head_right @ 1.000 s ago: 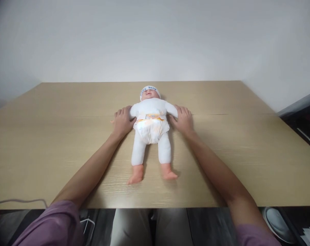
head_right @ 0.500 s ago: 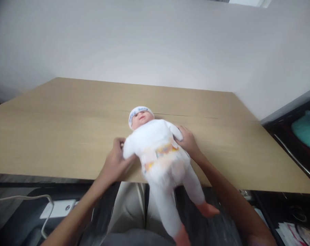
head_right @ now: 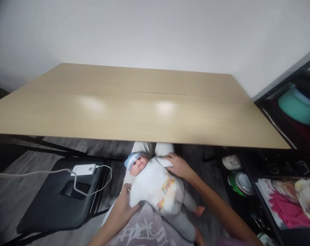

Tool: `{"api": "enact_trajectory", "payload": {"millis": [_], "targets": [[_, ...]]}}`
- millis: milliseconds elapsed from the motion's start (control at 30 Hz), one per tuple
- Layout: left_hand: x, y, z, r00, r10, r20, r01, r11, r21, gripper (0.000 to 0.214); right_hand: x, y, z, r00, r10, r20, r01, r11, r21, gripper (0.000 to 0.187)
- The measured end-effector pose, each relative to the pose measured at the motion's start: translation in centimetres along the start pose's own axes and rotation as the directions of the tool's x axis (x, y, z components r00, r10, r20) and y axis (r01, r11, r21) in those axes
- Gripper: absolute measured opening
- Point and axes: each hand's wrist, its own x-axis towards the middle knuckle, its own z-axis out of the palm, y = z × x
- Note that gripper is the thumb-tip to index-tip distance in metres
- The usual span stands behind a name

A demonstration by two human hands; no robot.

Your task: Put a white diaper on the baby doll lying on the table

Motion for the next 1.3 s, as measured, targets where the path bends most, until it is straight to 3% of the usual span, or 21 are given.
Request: {"api": "enact_trajectory", "payload": {"millis": [67, 133, 200, 267, 400, 500, 567, 733, 900, 1000, 1133, 1200, 1300], "targets": [[-0.3, -0.5, -0.3, 0.998, 0.054, 0.039, -0.056, 0.998, 0.036, 0.042, -0.8, 0.0, 1.4, 0.999, 0.023, -0.03, -0.022, 0.999, 0.024, 0.052], [-0.9, -1.0, -0.5, 0.988, 0.151, -0.023, -0.148, 0.983, 0.105, 0.041, -2.4, -0.6, 1.9, 0.992, 0.038, -0.123, -0.028, 0.996, 0.085, 0.047], [-1.4, -1.4, -0.5, 0.951, 0.278, -0.135, -0.248, 0.948, 0.2, 0.044, -4.4, -1.6, 1.8, 0.982, 0.066, -0.177, -0.033, 0.983, 0.179, 0.038], [-1.6, -0.9, -0.4, 0.895, 0.413, -0.168, -0.365, 0.896, 0.254, 0.048, -6.2, -2.6, 1.6, 0.986, 0.098, -0.133, -0.06, 0.961, 0.269, 0.034], [-0.1, 2.7, 0.4, 0.791, 0.61, 0.035, -0.606, 0.776, 0.175, 0.046, -8.3, -4.2, 1.9, 0.985, 0.149, -0.086, -0.117, 0.945, 0.305, 0.036], [1.7, 5.8, 1.5, 0.719, 0.662, 0.211, -0.691, 0.714, 0.116, 0.04, -8.5, -4.3, 2.4, 0.977, 0.142, -0.16, -0.097, 0.96, 0.264, 0.035], [2.8, 6.9, 2.1, 0.696, 0.664, 0.271, -0.707, 0.699, 0.105, 0.038, -8.3, -3.9, 2.8, 0.974, 0.11, -0.197, -0.065, 0.973, 0.221, 0.032], [4.1, 7.3, 2.5, 0.711, 0.643, 0.284, -0.671, 0.741, 0.003, 0.026, -7.5, -1.3, 2.6, 0.956, 0.037, -0.292, 0.009, 0.988, 0.154, 0.027], [3.4, 7.2, 0.7, 0.751, 0.6, 0.276, -0.587, 0.798, -0.137, 0.025, -6.6, -0.8, 1.1, 0.913, 0.059, -0.404, -0.048, 0.998, 0.038, 0.029], [2.0, 6.4, -1.0, 0.739, 0.561, 0.372, -0.529, 0.826, -0.194, 0.021, -6.8, -3.3, 1.3, 0.943, -0.07, -0.326, 0.097, 0.993, 0.066, 0.032], [0.4, 4.9, -2.1, 0.768, 0.494, 0.408, -0.474, 0.866, -0.156, 0.02, -8.1, -6.5, 2.4, 0.959, -0.254, -0.127, 0.257, 0.966, 0.007, 0.033], [0.6, 4.9, -1.9, 0.77, 0.507, 0.386, -0.491, 0.858, -0.147, 0.023, -9.5, -6.7, 2.1, 0.967, -0.239, -0.089, 0.239, 0.971, -0.007, 0.037], [2.5, 6.6, -0.6, 0.741, 0.573, 0.349, -0.569, 0.813, -0.126, 0.026, -12.3, -5.7, 0.5, 0.995, -0.094, -0.021, 0.095, 0.993, 0.075, 0.055]]}}
